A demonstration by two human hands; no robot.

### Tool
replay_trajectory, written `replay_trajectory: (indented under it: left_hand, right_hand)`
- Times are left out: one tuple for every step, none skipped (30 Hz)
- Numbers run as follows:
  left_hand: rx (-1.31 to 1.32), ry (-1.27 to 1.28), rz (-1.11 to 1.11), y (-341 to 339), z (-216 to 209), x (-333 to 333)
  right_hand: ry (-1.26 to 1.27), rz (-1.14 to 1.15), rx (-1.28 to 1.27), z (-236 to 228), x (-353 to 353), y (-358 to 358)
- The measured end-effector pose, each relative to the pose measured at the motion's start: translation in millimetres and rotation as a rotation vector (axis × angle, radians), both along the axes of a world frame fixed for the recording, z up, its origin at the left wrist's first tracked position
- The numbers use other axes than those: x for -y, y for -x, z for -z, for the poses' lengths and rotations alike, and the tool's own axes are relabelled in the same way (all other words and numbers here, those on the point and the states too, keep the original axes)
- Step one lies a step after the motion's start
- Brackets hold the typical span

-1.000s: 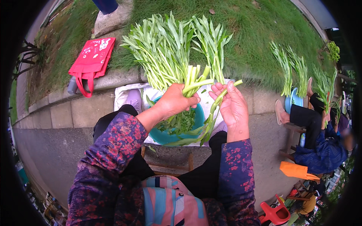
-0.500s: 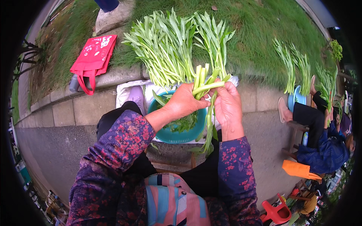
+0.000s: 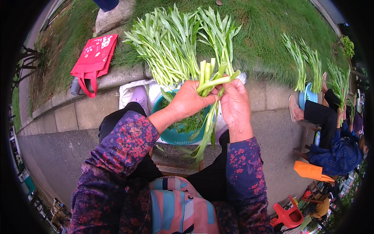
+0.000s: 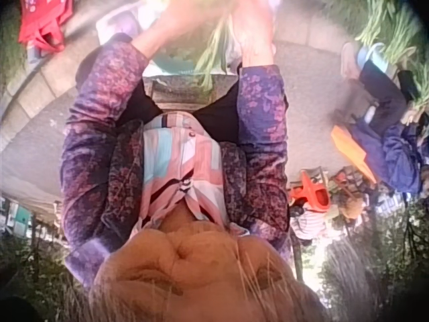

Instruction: The person picks up bundles of long leafy green vegetables from a pile on the grass, sorts through the stems and leaves by hand, and places the prepared pieces into a blue plastic bowl.

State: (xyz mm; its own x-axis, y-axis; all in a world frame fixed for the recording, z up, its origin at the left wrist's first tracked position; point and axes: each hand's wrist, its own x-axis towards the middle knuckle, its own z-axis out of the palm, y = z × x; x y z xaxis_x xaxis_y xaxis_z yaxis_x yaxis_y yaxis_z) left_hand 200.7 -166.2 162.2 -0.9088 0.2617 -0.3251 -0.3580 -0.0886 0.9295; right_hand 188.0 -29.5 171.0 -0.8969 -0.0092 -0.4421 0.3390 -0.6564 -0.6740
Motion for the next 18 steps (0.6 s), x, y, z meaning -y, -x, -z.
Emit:
replay_trajectory:
  left_hand:
    - [0.008, -0.004, -0.004, 0, 2, 1]
    - [0.004, 0.015, 0.003, 0, 2, 1]
    - [0.001, 0.032, 0.012, 1, 3, 1]
    - [-0.002, 0.050, 0.021, 1, 3, 1]
    - [-0.014, 0.064, 0.016, 1, 4, 1]
    - [-0.027, 0.079, 0.011, 0, 4, 1]
    - [-0.039, 0.094, 0.007, 0, 5, 1]
    - [-0.053, 0.092, 0.003, 0, 5, 1]
    - [-0.067, 0.090, -0.001, -1, 6, 1]
    - [-0.081, 0.088, -0.005, -2, 6, 1]
    - [-0.102, 0.130, 0.005, -2, 4, 1]
    - [-0.124, 0.172, 0.015, -2, 0, 2]
    - [-0.146, 0.214, 0.025, -3, -2, 2]
    - [-0.161, 0.223, 0.033, -3, -2, 2]
    - [-0.177, 0.230, 0.042, -3, -1, 2]
    - [-0.194, 0.237, 0.052, -2, -1, 2]
    - [-0.219, 0.239, 0.051, -3, -3, 1]
    - [-0.242, 0.242, 0.050, -4, -8, 1]
  right_hand:
    - [0.006, -0.004, -0.005, 0, 0, 0]
    - [0.011, -0.007, -0.010, -1, 0, 0]
    - [0.016, -0.010, -0.014, -1, 0, -1]
    - [0.011, -0.010, -0.013, 0, 0, -1]
    - [0.007, -0.010, -0.013, 0, 0, 0]
    - [0.004, -0.011, -0.012, 1, -1, 0]
    - [0.005, -0.009, -0.010, 1, -1, 0]
    - [0.006, -0.007, -0.008, 2, -1, 0]
    - [0.007, -0.006, -0.006, 3, -1, -1]
    - [0.006, -0.006, -0.005, 2, -1, -1]
    - [0.005, -0.006, -0.004, 1, -1, -1]
    - [0.004, -0.007, -0.003, 0, -1, -1]
    - [0.010, -0.007, -0.004, 1, -1, -1]
    - [0.016, -0.006, -0.006, 2, -1, -2]
    - [0.021, -0.004, -0.009, 3, -2, -2]
    - [0.032, -0.032, -0.014, 7, -5, -3]
    - [0.042, -0.059, -0.020, 15, -10, -3]
    - [0.055, -0.088, -0.025, 15, -10, -3]
